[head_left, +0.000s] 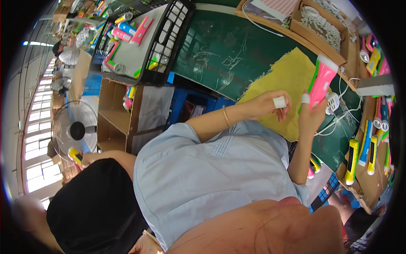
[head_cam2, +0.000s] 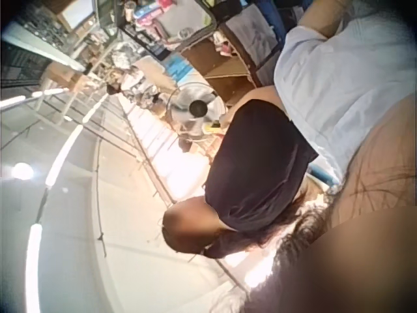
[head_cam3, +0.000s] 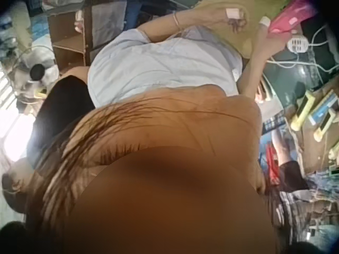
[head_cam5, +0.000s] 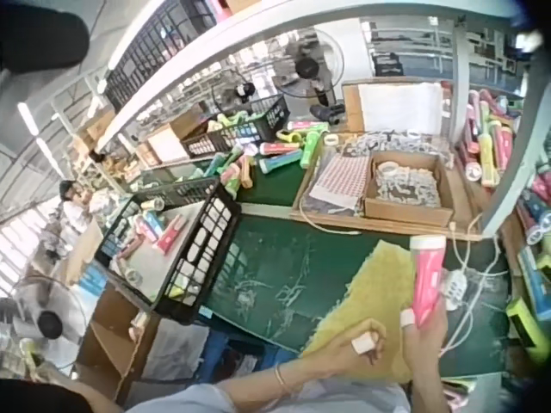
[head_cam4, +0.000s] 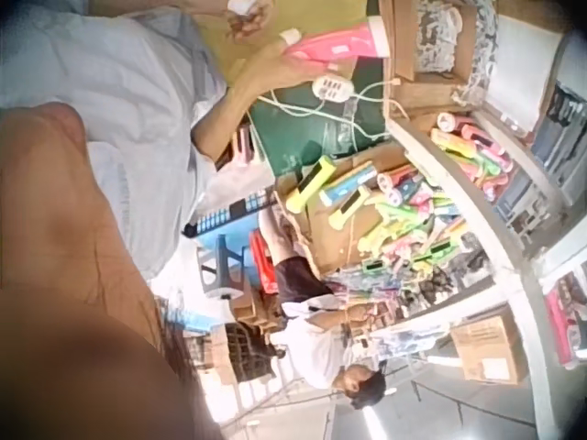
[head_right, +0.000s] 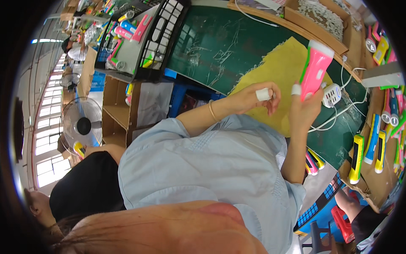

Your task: Testing multiple hand-held flashlights for functionality by turning them on and off.

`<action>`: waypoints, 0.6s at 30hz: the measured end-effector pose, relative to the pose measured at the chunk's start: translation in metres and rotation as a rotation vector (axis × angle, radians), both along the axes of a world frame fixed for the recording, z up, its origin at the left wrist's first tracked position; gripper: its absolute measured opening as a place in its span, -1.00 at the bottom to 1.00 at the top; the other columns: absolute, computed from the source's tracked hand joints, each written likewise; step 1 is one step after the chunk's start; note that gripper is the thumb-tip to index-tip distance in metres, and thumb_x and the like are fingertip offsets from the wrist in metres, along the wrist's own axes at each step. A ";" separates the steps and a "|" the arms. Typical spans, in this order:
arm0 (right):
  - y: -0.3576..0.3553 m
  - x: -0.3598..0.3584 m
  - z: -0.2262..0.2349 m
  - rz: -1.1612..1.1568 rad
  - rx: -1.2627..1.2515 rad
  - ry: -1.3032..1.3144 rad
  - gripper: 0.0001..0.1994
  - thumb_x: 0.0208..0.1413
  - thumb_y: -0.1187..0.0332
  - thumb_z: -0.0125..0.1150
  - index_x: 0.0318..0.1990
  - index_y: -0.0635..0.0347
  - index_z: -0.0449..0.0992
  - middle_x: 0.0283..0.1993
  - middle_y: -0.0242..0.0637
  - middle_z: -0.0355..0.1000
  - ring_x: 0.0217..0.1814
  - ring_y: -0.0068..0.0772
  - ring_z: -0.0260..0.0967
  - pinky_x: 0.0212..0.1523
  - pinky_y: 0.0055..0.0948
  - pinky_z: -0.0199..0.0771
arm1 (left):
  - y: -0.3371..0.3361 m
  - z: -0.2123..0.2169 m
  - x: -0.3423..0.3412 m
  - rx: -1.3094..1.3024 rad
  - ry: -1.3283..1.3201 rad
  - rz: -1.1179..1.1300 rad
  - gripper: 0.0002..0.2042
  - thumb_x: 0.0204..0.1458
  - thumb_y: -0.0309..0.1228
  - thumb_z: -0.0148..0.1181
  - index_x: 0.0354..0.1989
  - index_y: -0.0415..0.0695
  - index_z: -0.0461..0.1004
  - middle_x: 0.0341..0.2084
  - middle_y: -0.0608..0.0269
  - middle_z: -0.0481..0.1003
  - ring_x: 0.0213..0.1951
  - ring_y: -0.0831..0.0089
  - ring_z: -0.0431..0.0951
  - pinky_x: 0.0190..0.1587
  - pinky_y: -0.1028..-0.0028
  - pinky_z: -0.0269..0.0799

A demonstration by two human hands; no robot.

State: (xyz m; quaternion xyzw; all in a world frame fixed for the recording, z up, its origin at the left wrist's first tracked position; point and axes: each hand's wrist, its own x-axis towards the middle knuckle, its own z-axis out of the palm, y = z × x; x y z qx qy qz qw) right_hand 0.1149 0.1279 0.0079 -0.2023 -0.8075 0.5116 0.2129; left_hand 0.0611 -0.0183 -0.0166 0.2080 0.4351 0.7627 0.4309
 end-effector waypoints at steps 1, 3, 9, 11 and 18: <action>-0.007 0.002 -0.008 -0.082 0.255 0.064 -0.61 -0.06 0.37 0.20 -0.08 0.31 0.26 -0.20 -0.14 0.31 -0.22 -0.30 0.31 -0.17 -0.41 0.29 | 0.005 0.001 -0.004 0.013 0.026 -0.023 -0.59 0.09 -0.14 -0.09 -0.09 -0.26 0.30 -0.35 0.15 0.40 -0.28 0.42 0.45 -0.27 0.45 0.39; -0.021 0.012 -0.017 0.063 0.231 0.083 -0.62 -0.05 0.40 0.16 -0.08 0.33 0.25 -0.19 -0.11 0.30 -0.15 -0.23 0.29 -0.12 -0.39 0.27 | 0.017 0.003 -0.003 -0.079 0.301 0.299 -0.64 0.08 -0.23 -0.04 -0.05 -0.23 0.26 -0.24 0.24 0.35 -0.18 0.51 0.39 -0.18 0.52 0.35; -0.023 0.034 -0.039 0.247 -0.278 0.178 -0.56 0.05 0.46 0.03 0.09 0.42 0.14 -0.10 -0.11 0.27 -0.11 -0.32 0.29 -0.14 -0.47 0.31 | 0.037 0.011 -0.018 0.041 -0.165 0.283 -0.72 0.04 -0.31 0.04 -0.15 -0.21 0.24 -0.36 0.21 0.40 -0.33 0.43 0.47 -0.26 0.43 0.45; -0.009 0.037 -0.045 0.231 -0.259 0.127 -0.70 0.07 0.50 0.00 -0.02 0.40 0.29 -0.15 -0.25 0.29 -0.16 -0.52 0.28 -0.17 -0.59 0.31 | 0.040 0.016 -0.029 -0.001 -0.107 0.311 -0.77 0.03 -0.33 0.05 -0.21 -0.19 0.25 -0.43 0.22 0.39 -0.42 0.42 0.47 -0.36 0.42 0.47; 0.002 0.043 -0.063 0.160 -0.339 0.044 -0.77 0.04 0.55 -0.03 -0.11 0.34 0.37 -0.29 -0.37 0.32 -0.26 -0.63 0.25 -0.20 -0.68 0.24 | 0.053 0.038 -0.046 0.075 -0.438 0.097 -0.76 0.04 -0.28 0.03 -0.22 -0.15 0.26 -0.49 0.21 0.38 -0.55 0.40 0.44 -0.53 0.40 0.43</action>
